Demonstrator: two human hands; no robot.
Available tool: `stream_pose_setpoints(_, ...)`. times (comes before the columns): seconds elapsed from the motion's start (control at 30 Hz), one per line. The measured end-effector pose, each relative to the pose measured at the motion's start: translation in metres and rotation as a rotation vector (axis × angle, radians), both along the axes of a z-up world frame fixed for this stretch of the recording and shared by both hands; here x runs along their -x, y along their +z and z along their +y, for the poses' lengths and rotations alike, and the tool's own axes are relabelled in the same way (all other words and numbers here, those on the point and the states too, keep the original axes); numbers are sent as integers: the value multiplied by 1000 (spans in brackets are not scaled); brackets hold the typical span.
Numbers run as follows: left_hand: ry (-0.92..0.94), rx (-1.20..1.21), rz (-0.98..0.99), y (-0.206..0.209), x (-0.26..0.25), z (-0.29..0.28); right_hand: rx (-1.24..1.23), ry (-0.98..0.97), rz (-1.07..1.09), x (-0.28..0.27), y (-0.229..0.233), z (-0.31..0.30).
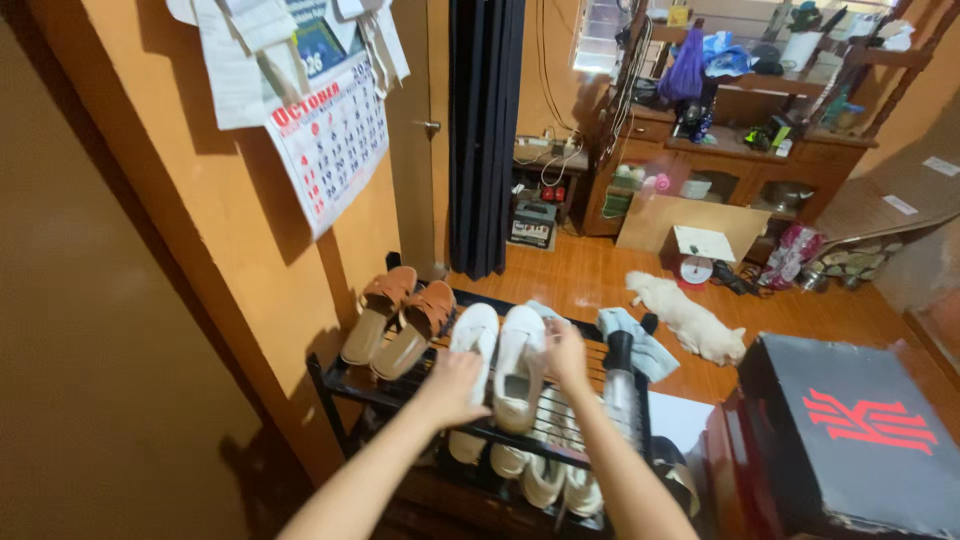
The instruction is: The person wipes several pairs of shoes on a shoe rack using a cloth. They handle white sneakers and brown slip-on shoes, wiping the uppers and sides before placing them back on the rack.
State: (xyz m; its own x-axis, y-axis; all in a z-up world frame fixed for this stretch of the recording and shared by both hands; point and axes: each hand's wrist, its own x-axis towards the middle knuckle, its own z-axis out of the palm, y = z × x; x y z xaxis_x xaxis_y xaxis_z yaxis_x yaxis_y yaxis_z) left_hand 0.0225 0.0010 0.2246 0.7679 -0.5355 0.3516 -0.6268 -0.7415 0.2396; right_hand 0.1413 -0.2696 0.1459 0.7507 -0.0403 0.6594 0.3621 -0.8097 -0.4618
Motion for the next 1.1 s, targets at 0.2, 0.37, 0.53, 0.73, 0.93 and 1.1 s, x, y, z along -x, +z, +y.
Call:
stream_pose_setpoints(0.2, -378, 62, 58, -15, 4, -36, -1086, 27, 619, -64, -24, -18)
stream_pose_setpoints(0.37, -333, 59, 79, -46, 6, -43, -1055, -74, 649, -71, -54, -22)
stream_pose_setpoints(0.53, -290, 101, 60, -55, 4, -46, -813, -61, 690, -81, -58, -33)
stream_pose_setpoints(0.73, -287, 161, 96, -52, 6, -45, -671, -86, 414, -79, -3, -62)
stream_pose_setpoints(0.93, -233, 108, 212, -36, 13, -45, -625, 24, 48, -47, 69, -85)
stream_pose_setpoints(1.1, -167, 60, 291, -32, 5, -57, -1342, 380, 61, 20, 145, -86)
